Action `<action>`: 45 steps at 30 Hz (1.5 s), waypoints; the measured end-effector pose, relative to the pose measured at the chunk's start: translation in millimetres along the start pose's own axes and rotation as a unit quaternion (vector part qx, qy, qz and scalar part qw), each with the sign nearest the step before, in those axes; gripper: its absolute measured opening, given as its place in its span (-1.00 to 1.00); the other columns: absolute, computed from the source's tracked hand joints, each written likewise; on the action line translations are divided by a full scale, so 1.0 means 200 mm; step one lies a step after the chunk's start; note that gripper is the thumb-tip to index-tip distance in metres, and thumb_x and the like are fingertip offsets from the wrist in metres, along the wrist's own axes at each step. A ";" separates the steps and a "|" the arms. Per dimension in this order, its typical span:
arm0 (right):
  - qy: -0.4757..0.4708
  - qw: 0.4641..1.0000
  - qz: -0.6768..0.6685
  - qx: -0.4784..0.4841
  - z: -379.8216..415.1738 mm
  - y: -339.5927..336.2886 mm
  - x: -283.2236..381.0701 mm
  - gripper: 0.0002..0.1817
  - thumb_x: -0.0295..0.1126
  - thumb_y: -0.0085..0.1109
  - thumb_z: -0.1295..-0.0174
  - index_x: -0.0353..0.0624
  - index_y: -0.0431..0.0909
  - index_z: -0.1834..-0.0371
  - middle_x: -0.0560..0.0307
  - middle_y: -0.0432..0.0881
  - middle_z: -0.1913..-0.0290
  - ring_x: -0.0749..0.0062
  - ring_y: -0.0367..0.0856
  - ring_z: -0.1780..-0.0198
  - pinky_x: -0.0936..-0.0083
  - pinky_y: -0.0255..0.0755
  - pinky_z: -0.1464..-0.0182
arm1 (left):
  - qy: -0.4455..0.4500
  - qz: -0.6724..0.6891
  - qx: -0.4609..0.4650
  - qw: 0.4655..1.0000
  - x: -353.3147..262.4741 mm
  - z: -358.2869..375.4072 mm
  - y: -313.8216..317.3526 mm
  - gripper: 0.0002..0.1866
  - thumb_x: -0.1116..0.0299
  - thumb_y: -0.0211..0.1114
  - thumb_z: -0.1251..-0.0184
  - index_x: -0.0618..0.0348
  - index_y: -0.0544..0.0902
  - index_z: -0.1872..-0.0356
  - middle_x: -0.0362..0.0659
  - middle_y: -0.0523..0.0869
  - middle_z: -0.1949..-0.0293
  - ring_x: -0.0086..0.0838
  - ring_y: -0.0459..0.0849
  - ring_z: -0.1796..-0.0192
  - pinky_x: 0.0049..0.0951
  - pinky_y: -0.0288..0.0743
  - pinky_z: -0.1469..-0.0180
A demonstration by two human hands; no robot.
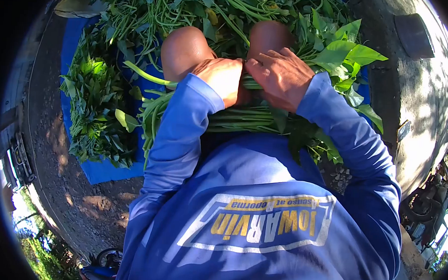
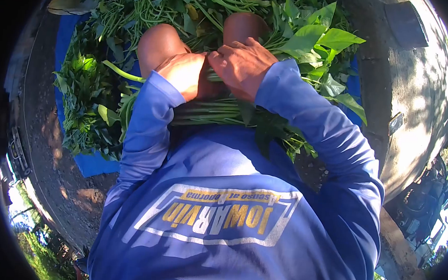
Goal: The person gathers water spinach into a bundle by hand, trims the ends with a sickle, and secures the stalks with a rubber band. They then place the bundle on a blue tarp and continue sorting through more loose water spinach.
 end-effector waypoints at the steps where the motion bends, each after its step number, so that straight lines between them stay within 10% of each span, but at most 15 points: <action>1: -0.010 1.000 -0.012 -0.020 0.04 0.01 -0.04 -0.22 -0.26 0.47 -0.06 -0.16 0.45 -0.43 -0.06 0.63 -0.23 -0.01 0.55 -0.41 0.01 0.33 -0.51 | -0.009 0.083 0.037 0.996 0.00 -0.07 0.06 -0.46 0.06 0.49 -0.28 0.32 0.63 -0.05 0.16 0.82 0.17 0.09 0.80 0.00 -0.02 0.69 -0.09; 5: 0.082 0.994 0.075 0.010 0.19 -0.07 -0.16 -0.12 -0.30 0.50 -0.04 -0.03 0.38 -0.53 0.03 0.59 -0.32 0.09 0.49 -0.47 -0.21 0.25 -0.54 | -0.031 0.117 0.065 0.991 -0.02 -0.04 0.01 -0.54 0.06 0.57 -0.29 0.32 0.64 0.21 0.15 0.77 0.34 0.08 0.79 0.21 -0.02 0.62 0.11; 13: 0.106 0.990 0.067 -0.068 0.43 -0.09 -0.30 0.12 -0.26 0.58 -0.01 0.17 0.17 -0.71 0.01 0.32 -0.62 0.00 0.17 -0.69 -0.24 0.02 -0.66 | 0.016 0.079 -0.004 0.997 -0.04 -0.01 0.05 -0.77 0.31 0.42 -0.35 0.23 0.64 0.13 0.09 0.76 0.38 0.10 0.77 0.24 -0.04 0.63 0.18; 19: 0.175 0.950 0.238 -0.099 0.49 -0.13 -0.21 -0.05 -0.40 0.30 -0.25 0.23 0.14 -0.75 -0.07 0.25 -0.67 -0.12 0.13 -0.71 -0.34 0.02 -0.62 | -0.068 0.011 0.076 0.995 -0.07 -0.01 0.02 -0.65 0.26 0.47 -0.32 0.25 0.65 0.00 0.11 0.81 0.18 0.08 0.79 0.11 -0.05 0.66 0.06; 22: 0.163 0.957 0.155 -0.182 0.57 0.02 -0.25 -0.14 -0.43 0.26 -0.25 0.30 0.26 -0.68 -0.06 0.31 -0.62 -0.12 0.20 -0.67 -0.33 0.05 -0.61 | 0.003 0.025 -0.049 0.998 -0.18 0.08 -0.03 -0.50 0.16 0.45 -0.31 0.28 0.63 -0.16 0.17 0.79 0.04 0.06 0.79 -0.03 0.03 0.67 -0.07; 23: 0.153 0.958 0.129 -0.204 0.61 0.08 -0.25 -0.25 -0.42 0.25 -0.24 0.31 0.42 -0.56 -0.05 0.35 -0.59 -0.11 0.26 -0.64 -0.29 0.07 -0.61 | -0.018 0.074 -0.022 0.997 -0.17 0.11 0.00 -0.21 -0.19 0.45 -0.32 0.25 0.58 -0.36 0.18 0.73 -0.14 0.10 0.75 -0.13 0.02 0.64 -0.17; 28: 0.132 0.913 0.187 -0.339 0.84 0.36 -0.21 -0.27 -0.25 0.46 -0.11 0.33 0.54 -0.44 0.03 0.41 -0.55 -0.08 0.40 -0.51 -0.13 0.28 -0.47 | -0.043 0.055 0.024 0.997 -0.27 0.29 -0.05 -0.13 -0.46 0.23 -0.36 -0.13 0.52 -0.54 0.18 0.65 -0.23 0.21 0.70 -0.10 0.08 0.59 -0.19; 31: 0.258 0.912 0.070 -0.312 1.02 0.38 -0.37 0.19 -0.21 0.72 0.18 0.23 0.28 -0.66 -0.09 0.21 -0.67 -0.23 0.20 -0.65 -0.15 0.21 -0.56 | -0.079 0.023 0.059 0.995 -0.29 0.32 -0.05 -0.26 -0.40 0.22 -0.40 -0.33 0.57 -0.51 0.12 0.67 -0.15 0.10 0.71 -0.03 0.06 0.58 -0.10; 33: 0.393 0.888 0.201 -0.124 1.17 0.23 -0.48 0.15 -0.35 0.62 0.02 0.22 0.18 -0.72 -0.11 0.06 -0.74 -0.20 0.00 -0.74 -0.18 0.11 -0.63 | -0.061 0.018 0.042 0.997 -0.29 0.34 -0.04 -0.27 -0.39 0.23 -0.40 -0.34 0.57 -0.50 0.09 0.66 -0.14 0.08 0.70 -0.03 0.05 0.57 -0.10; 35: 0.564 0.805 0.084 -0.162 1.49 0.03 -0.63 -0.18 -0.40 0.41 -0.28 0.12 0.35 -0.65 -0.14 0.30 -0.65 -0.22 0.42 -0.56 -0.02 0.28 -0.58 | -0.053 0.010 0.021 0.998 -0.29 0.35 -0.03 -0.28 -0.38 0.23 -0.40 -0.32 0.59 -0.49 0.07 0.66 -0.16 0.06 0.69 -0.05 0.02 0.56 -0.12; 39: 0.213 0.832 -0.289 -0.424 0.84 -0.61 0.03 -0.59 -0.23 0.34 -0.43 -0.21 0.55 -0.20 -0.13 0.61 -0.08 0.09 0.64 -0.08 0.18 0.48 -0.17 | -0.036 -0.009 -0.019 0.999 -0.33 0.34 -0.01 -0.29 -0.37 0.23 -0.41 -0.37 0.58 -0.49 0.05 0.66 -0.19 0.04 0.68 -0.06 0.02 0.55 -0.15; 42: 0.084 0.718 -0.619 -0.307 0.01 -0.27 0.31 -0.57 -0.08 0.37 -0.45 -0.33 0.67 0.17 0.00 0.71 0.33 0.33 0.69 0.26 0.34 0.56 0.16 | -0.031 0.013 -0.028 0.999 -0.29 0.37 0.01 -0.32 -0.35 0.32 -0.33 -0.10 0.71 -0.26 0.09 0.67 -0.20 0.05 0.72 -0.04 0.05 0.57 -0.17; 45: -0.018 0.884 -0.461 -0.079 -0.31 0.26 0.26 -0.21 0.34 0.37 -0.27 -0.38 0.67 0.10 -0.17 0.76 0.26 0.03 0.77 0.16 0.22 0.62 0.08 | -0.150 0.006 -0.036 0.988 -0.20 0.54 -0.09 -0.30 -0.16 0.54 -0.10 0.21 0.70 -0.11 0.10 0.67 -0.25 0.04 0.68 -0.19 0.06 0.49 -0.32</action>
Point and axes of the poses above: each hand's wrist, its own z-axis away from the middle knuckle, its own y-axis out of the palm, x = y × z, the point moved 3 cm from there along -z, towards the middle knuckle
